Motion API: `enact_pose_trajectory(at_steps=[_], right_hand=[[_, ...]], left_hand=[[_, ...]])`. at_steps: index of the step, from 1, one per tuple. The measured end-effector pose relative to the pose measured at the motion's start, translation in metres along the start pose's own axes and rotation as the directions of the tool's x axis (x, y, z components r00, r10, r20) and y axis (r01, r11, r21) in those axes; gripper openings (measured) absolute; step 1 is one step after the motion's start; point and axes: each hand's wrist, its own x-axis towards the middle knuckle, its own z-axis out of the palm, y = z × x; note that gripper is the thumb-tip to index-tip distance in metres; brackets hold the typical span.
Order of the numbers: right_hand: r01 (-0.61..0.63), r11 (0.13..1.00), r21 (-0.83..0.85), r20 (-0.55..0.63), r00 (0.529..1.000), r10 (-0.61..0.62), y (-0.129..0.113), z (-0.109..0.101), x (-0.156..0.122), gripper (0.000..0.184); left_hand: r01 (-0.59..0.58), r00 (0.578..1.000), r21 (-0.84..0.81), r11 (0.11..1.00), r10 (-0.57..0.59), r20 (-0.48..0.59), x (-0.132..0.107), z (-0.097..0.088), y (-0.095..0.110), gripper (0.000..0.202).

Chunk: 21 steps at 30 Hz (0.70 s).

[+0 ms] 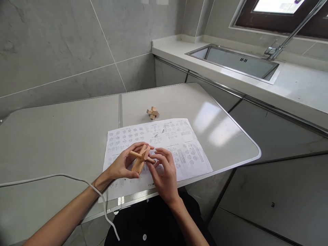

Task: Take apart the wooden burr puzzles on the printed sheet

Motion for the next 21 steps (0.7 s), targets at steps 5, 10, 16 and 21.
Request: enact_pose_trajectory(at_steps=[5, 10, 16, 21], right_hand=[[-0.061, 0.998, -0.007, 0.029, 0.998, 0.061, 0.0, 0.0006, -0.0019, 0.011], [-0.128, 0.991, 0.04, 0.026, 0.992, 0.127, -0.0006, 0.0006, -0.0042, 0.012], [-0.2, 0.973, 0.116, 0.068, 0.979, 0.193, 0.0022, 0.0, -0.0056, 0.013], [-0.206, 0.974, 0.092, 0.047, 0.978, 0.202, 0.0004, 0.0004, -0.0075, 0.014]], left_hand=[[0.033, 0.999, -0.06, 0.998, -0.032, 0.018, -0.0004, -0.0013, -0.0029, 0.102], [0.033, 0.999, -0.047, 0.998, -0.033, 0.013, -0.0002, -0.0019, -0.0076, 0.107], [0.045, 0.999, -0.086, 0.995, -0.043, 0.028, 0.0005, -0.0024, -0.0095, 0.103], [0.048, 0.998, -0.058, 0.997, -0.045, 0.037, 0.001, -0.0013, -0.007, 0.102]])
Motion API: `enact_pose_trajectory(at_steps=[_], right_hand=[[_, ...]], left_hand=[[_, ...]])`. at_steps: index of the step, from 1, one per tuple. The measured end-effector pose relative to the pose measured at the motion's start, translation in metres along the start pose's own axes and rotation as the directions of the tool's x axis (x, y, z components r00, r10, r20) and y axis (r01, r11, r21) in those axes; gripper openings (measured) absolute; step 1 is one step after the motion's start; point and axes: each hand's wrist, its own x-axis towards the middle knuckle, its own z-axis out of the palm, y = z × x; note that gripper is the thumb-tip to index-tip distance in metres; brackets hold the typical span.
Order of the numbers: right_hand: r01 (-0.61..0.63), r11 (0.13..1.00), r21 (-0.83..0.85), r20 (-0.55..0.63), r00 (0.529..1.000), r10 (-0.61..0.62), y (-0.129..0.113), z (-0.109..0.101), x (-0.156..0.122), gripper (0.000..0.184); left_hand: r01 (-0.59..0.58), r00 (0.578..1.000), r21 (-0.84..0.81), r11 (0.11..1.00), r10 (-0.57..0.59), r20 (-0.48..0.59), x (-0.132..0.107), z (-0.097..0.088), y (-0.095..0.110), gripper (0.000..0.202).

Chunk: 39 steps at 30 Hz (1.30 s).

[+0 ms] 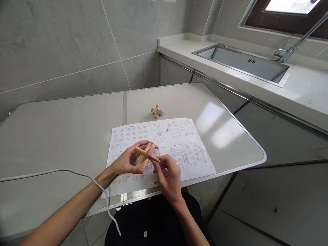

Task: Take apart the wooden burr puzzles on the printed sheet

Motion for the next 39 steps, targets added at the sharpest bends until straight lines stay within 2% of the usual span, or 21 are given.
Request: enact_pose_trajectory(at_steps=[5, 15, 22, 31, 35, 39], right_hand=[[0.0, 1.0, -0.029, -0.034, 0.999, -0.001, 0.001, 0.0, -0.003, 0.015], [0.014, 0.997, -0.079, -0.037, 0.999, -0.017, 0.001, 0.002, -0.002, 0.016], [-0.04, 0.998, 0.038, 0.069, 0.997, 0.037, 0.001, -0.002, -0.002, 0.015], [-0.039, 0.998, 0.054, 0.128, 0.991, 0.032, 0.002, -0.005, -0.003, 0.018], [-0.007, 0.998, 0.067, 0.117, 0.993, -0.001, 0.001, -0.005, -0.003, 0.017], [-0.008, 0.999, 0.049, 0.065, 0.998, 0.005, 0.001, -0.004, -0.002, 0.02]], left_hand=[[-0.009, 1.0, 0.013, 1.0, 0.009, 0.017, 0.0, 0.005, 0.003, 0.096], [-0.016, 0.999, 0.095, 0.995, 0.021, -0.044, -0.003, 0.008, 0.003, 0.094], [-0.017, 0.999, 0.093, 0.995, 0.021, -0.044, -0.005, 0.009, 0.006, 0.091], [-0.015, 0.992, 0.092, 0.996, 0.026, -0.12, -0.007, 0.009, 0.004, 0.095], [-0.043, 0.989, 0.159, 0.986, 0.064, -0.129, -0.009, 0.01, 0.004, 0.102], [-0.105, 0.974, 0.329, 0.938, 0.165, -0.158, -0.009, 0.012, 0.006, 0.105]])
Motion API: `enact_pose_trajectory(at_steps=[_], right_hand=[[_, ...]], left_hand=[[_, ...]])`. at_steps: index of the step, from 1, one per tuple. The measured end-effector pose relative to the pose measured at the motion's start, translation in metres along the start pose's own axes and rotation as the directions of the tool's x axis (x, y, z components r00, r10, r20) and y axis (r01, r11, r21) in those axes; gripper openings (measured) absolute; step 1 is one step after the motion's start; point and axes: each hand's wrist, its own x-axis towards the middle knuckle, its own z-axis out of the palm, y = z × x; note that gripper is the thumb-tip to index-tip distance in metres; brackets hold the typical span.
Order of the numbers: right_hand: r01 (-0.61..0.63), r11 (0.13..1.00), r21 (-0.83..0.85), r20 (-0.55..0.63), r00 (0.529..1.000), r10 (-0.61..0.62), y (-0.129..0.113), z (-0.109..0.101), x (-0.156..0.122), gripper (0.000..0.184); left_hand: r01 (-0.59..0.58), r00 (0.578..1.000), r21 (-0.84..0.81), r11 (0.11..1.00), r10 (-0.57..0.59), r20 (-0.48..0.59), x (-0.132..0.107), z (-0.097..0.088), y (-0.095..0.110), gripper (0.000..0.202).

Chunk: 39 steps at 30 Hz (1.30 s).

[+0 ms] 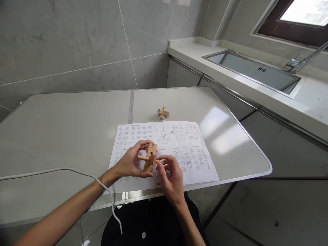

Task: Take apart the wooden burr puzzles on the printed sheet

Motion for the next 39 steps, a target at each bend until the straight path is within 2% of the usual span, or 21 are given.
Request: enact_pose_trajectory(at_steps=[5, 9, 13, 18, 25, 29, 33, 36, 39], right_hand=[[0.004, 1.0, -0.004, -0.062, 0.998, -0.005, -0.001, 0.001, 0.001, 0.026], [0.021, 1.0, -0.019, -0.115, 0.993, -0.023, 0.0, 0.002, 0.0, 0.021], [-0.005, 1.0, -0.025, -0.07, 0.998, 0.003, 0.003, 0.003, -0.002, 0.025], [-0.063, 0.992, -0.112, 0.006, 0.998, 0.064, 0.008, 0.004, -0.004, 0.035], [-0.007, 0.97, -0.244, -0.033, 0.999, -0.002, 0.006, 0.007, -0.004, 0.042], [-0.035, 0.969, -0.243, -0.081, 0.997, 0.015, 0.005, 0.006, -0.004, 0.044], [-0.082, 0.974, -0.212, -0.129, 0.99, 0.055, 0.006, 0.005, -0.005, 0.044], [-0.111, 0.98, -0.162, -0.176, 0.981, 0.082, 0.006, 0.004, -0.005, 0.042], [-0.117, 0.976, -0.183, -0.187, 0.979, 0.083, 0.005, 0.005, -0.004, 0.043]], left_hand=[[-0.088, 0.993, 0.241, 0.967, 0.103, -0.051, -0.001, -0.001, 0.0, 0.102], [-0.146, 0.979, 0.388, 0.91, 0.189, -0.074, -0.002, -0.001, -0.005, 0.098], [-0.209, 0.967, 0.459, 0.864, 0.252, -0.033, 0.0, 0.003, -0.007, 0.082], [-0.243, 0.959, 0.457, 0.856, 0.282, -0.019, 0.001, 0.006, -0.004, 0.064], [-0.272, 0.951, 0.485, 0.831, 0.308, 0.005, 0.0, 0.005, -0.006, 0.066], [-0.238, 0.964, 0.44, 0.866, 0.267, -0.004, 0.0, 0.002, -0.004, 0.073], [-0.267, 0.952, 0.424, 0.866, 0.306, -0.026, -0.003, -0.001, -0.003, 0.088], [-0.242, 0.95, 0.385, 0.891, 0.298, -0.093, -0.005, -0.004, -0.003, 0.101], [-0.161, 0.96, 0.219, 0.962, 0.204, -0.191, -0.005, -0.009, -0.002, 0.103]])
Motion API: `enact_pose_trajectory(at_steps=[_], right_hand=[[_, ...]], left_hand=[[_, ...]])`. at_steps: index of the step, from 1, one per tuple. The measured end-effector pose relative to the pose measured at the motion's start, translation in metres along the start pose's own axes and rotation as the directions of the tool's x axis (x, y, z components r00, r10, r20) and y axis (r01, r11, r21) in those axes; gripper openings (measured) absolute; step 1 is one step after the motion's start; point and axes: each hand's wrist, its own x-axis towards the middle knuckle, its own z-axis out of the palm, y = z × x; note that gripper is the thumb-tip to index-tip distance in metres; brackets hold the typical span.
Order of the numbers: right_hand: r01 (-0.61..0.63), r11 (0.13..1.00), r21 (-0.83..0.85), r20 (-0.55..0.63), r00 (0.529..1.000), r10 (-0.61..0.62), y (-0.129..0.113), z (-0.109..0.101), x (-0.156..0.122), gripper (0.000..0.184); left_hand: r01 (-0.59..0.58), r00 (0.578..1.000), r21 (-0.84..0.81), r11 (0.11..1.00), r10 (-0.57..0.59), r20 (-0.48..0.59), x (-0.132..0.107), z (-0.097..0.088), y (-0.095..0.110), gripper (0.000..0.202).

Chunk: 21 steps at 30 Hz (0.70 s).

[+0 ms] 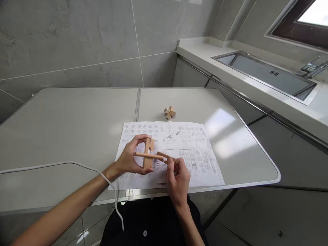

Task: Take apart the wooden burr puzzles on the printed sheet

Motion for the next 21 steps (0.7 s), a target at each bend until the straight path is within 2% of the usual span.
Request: enact_pose_trajectory(at_steps=[3, 8, 11, 14, 17, 21], right_hand=[[0.034, 0.997, -0.068, 0.027, 0.999, -0.032, -0.0009, 0.0015, 0.0006, 0.045], [0.055, 0.994, -0.098, 0.024, 0.998, -0.053, -0.002, 0.0034, 0.0022, 0.036], [0.046, 0.996, -0.08, -0.004, 0.999, -0.046, -0.0005, 0.0043, 0.0032, 0.031], [0.049, 0.997, -0.052, -0.004, 0.999, -0.049, 0.0022, 0.0057, 0.0035, 0.035], [0.072, 0.991, -0.116, -0.004, 0.997, -0.073, 0.0047, 0.0073, 0.0032, 0.037], [0.161, 0.958, -0.239, 0.011, 0.987, -0.163, 0.0058, 0.0087, 0.0035, 0.028]], left_hand=[[0.124, 0.992, -0.219, 0.968, -0.129, -0.009, 0.0015, -0.003, -0.0004, 0.095], [0.285, 0.958, -0.445, 0.849, -0.27, 0.099, 0.0015, 0.0, -0.0035, 0.092], [0.366, 0.929, -0.511, 0.778, -0.333, 0.16, 0.0009, 0.0023, -0.0059, 0.09], [0.434, 0.898, -0.556, 0.709, -0.386, 0.209, 0.0014, 0.0019, -0.007, 0.091], [0.478, 0.878, -0.591, 0.65, -0.379, 0.293, 0.0035, -0.0006, -0.005, 0.089], [0.479, 0.876, -0.551, 0.683, -0.337, 0.345, 0.0073, -0.0037, 0.0004, 0.078]])
